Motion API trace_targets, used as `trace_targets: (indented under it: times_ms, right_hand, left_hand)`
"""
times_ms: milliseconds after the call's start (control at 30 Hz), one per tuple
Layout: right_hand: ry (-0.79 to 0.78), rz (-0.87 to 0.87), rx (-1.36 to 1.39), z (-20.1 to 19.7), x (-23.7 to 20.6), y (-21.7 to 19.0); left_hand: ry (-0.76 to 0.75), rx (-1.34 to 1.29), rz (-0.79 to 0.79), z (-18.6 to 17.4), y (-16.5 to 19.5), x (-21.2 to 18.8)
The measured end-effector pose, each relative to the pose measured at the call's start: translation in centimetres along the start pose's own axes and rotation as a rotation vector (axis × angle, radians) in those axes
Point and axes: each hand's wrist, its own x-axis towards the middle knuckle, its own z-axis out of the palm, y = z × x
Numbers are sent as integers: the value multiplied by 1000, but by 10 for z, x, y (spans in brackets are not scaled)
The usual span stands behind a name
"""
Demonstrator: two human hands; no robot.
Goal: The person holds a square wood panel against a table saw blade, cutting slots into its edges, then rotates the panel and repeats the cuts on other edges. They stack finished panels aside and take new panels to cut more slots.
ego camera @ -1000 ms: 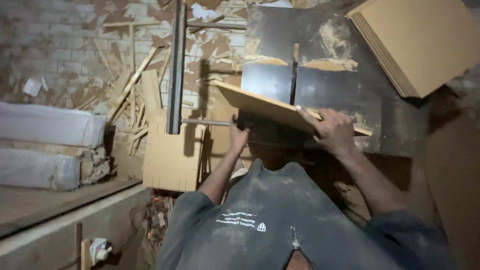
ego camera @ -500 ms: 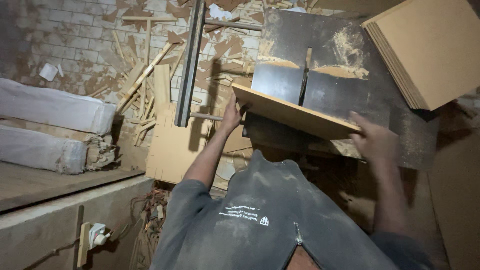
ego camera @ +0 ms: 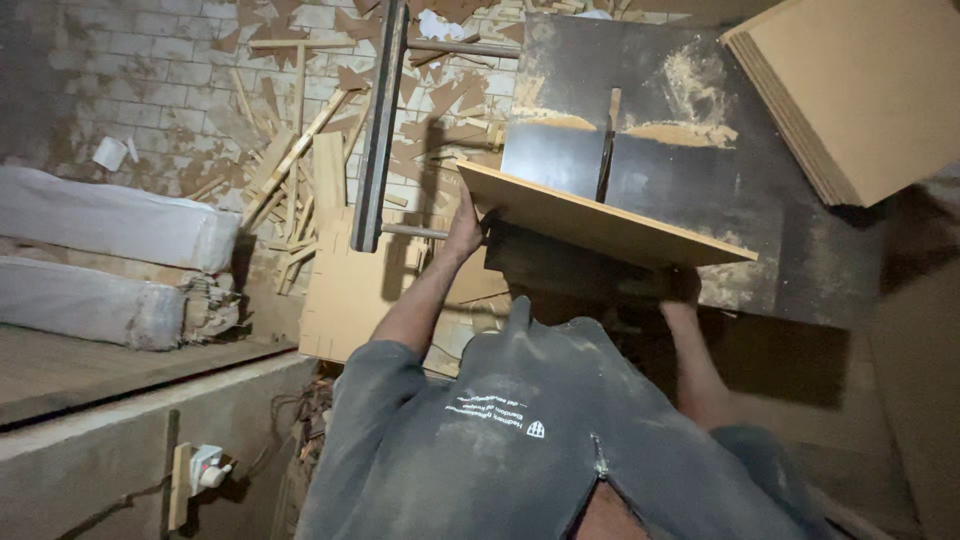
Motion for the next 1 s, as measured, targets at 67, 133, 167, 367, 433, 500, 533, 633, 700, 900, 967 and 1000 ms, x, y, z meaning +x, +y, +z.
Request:
trace_targets:
  times_ms: [67,133,167,367,433,500,533,633,700,900,967,1000]
  right_hand:
    - [37,25,72,0,-1,-1]
    - [38,-334,-505,-3,-2,-2]
    - [32,-514,-796,-3,-2,-2]
    - [-1,-463,-1092,1,-4,1]
    - [66,-246,-544,-1,-7,5]
    - [104,-163,-285,-9,-11,14]
    - [109,-186,-300,-16,-13,20]
    - [140,-21,-277,-40,-21,43]
    - [150,72,40,-55,-24,60]
    - [100,91,15,-91,-45,102]
    - [60,172,49,-98,-53,113]
    - [66,183,77,-102,-56,118]
  left_hand:
    - [16,-28,43,2,3,-2]
    - [37,-46,96,3,5,-4]
    - [50,-49,127,4,5,-5]
    - [123,-10,128,11,-1,-8]
    - [130,-18,95,14,-3,-11]
    - [98,-47,42,18,-8,-16]
    - [58,-74,-27,22,-9,-20]
    - [-40,-176,-109,38,-8,-37]
    - [-43,-287,-6,59,-4,-53]
    - [-29,-473,-378,139,-6,-101]
    - [-96,-478,-293,155,-14,-112]
    - [-124,-481,-250,162,-17,-115]
